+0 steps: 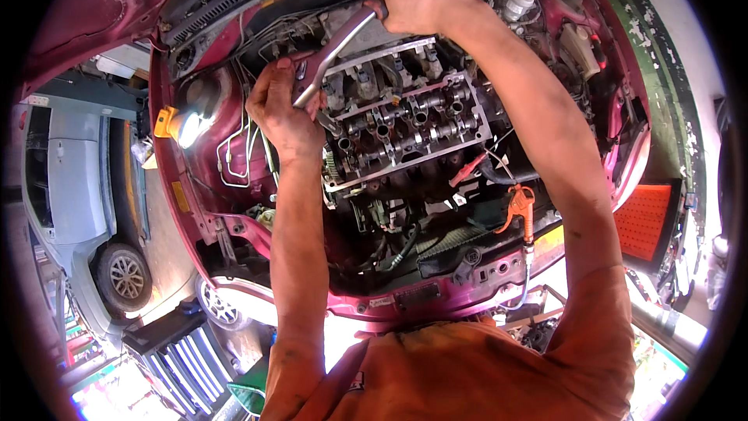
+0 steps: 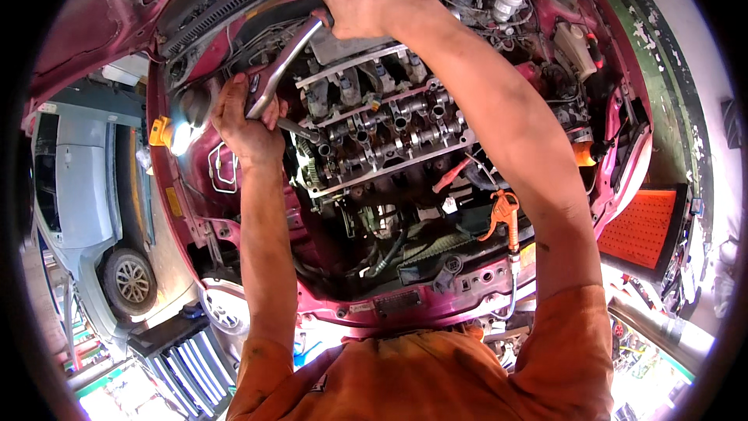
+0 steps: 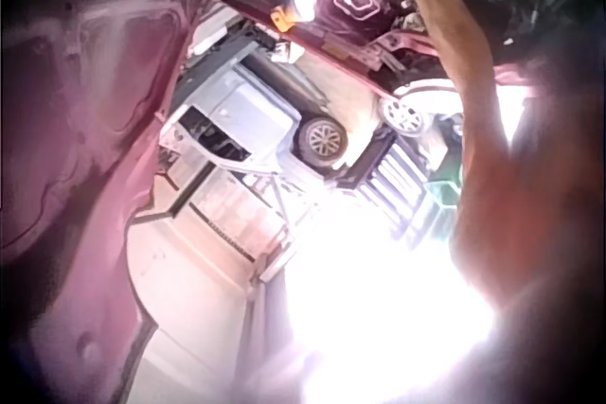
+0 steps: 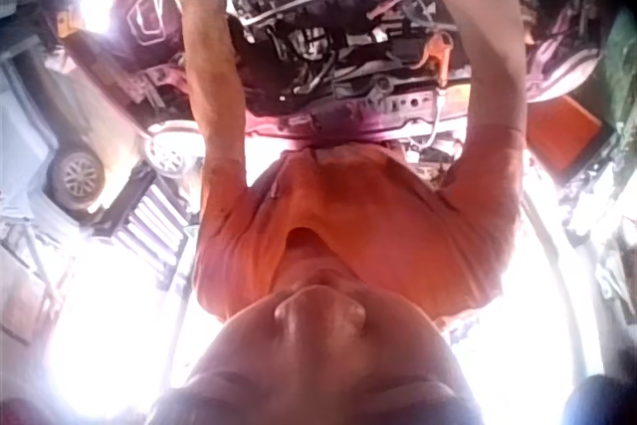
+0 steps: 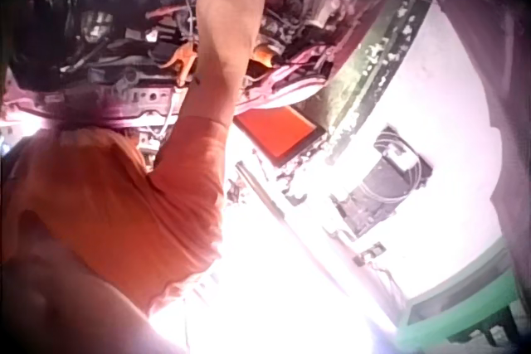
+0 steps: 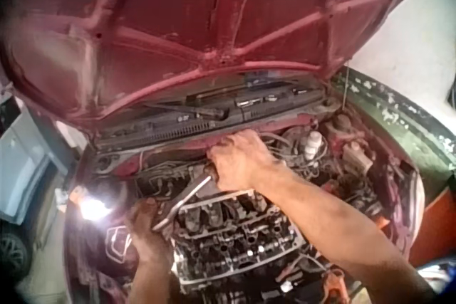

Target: The person uses a socket wrench to tighten bolts on a car engine's cylinder head assembly. They also handle a camshaft gear and apply a liquid from a bottle to the engine components.

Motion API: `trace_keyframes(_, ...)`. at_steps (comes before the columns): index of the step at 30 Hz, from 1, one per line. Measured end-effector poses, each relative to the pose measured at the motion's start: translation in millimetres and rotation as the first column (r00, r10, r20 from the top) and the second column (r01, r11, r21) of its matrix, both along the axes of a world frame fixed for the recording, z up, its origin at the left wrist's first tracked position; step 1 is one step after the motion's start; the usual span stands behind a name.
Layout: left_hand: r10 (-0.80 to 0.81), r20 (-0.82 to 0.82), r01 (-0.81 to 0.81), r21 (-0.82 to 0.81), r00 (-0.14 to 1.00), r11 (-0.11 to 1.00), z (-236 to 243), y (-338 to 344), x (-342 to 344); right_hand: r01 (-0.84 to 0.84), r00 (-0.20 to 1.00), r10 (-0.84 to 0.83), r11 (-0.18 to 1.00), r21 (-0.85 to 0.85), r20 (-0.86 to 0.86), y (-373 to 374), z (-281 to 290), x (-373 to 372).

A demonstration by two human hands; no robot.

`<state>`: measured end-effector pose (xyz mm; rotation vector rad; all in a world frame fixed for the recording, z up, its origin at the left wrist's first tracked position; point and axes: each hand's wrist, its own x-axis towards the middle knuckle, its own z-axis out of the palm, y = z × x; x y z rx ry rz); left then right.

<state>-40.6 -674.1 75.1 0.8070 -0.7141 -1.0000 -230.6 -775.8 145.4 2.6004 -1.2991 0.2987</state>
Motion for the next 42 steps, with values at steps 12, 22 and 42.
trace_keyframes(12, -0.02, -0.058, 0.022, 0.035, 0.998, 0.999, 1.1, 2.6, 3.4, 0.061, 0.998, -0.061, 0.998, -0.003, 0.0, 6.0, -0.4, 2.9)
trace_keyframes(22, 0.041, 0.097, -0.037, -0.039, 0.994, 0.999, 28.5, -3.9, 5.3, -0.126, 0.977, 0.153, 0.976, -0.18, 0.147, -11.0, 3.1, -3.1)
trace_keyframes(42, -0.105, -0.034, 0.1, -0.12, 0.994, 0.988, 6.2, -36.7, 35.1, -0.002, 0.988, 0.053, 0.944, -0.329, 0.147, -3.9, -9.0, 8.8)
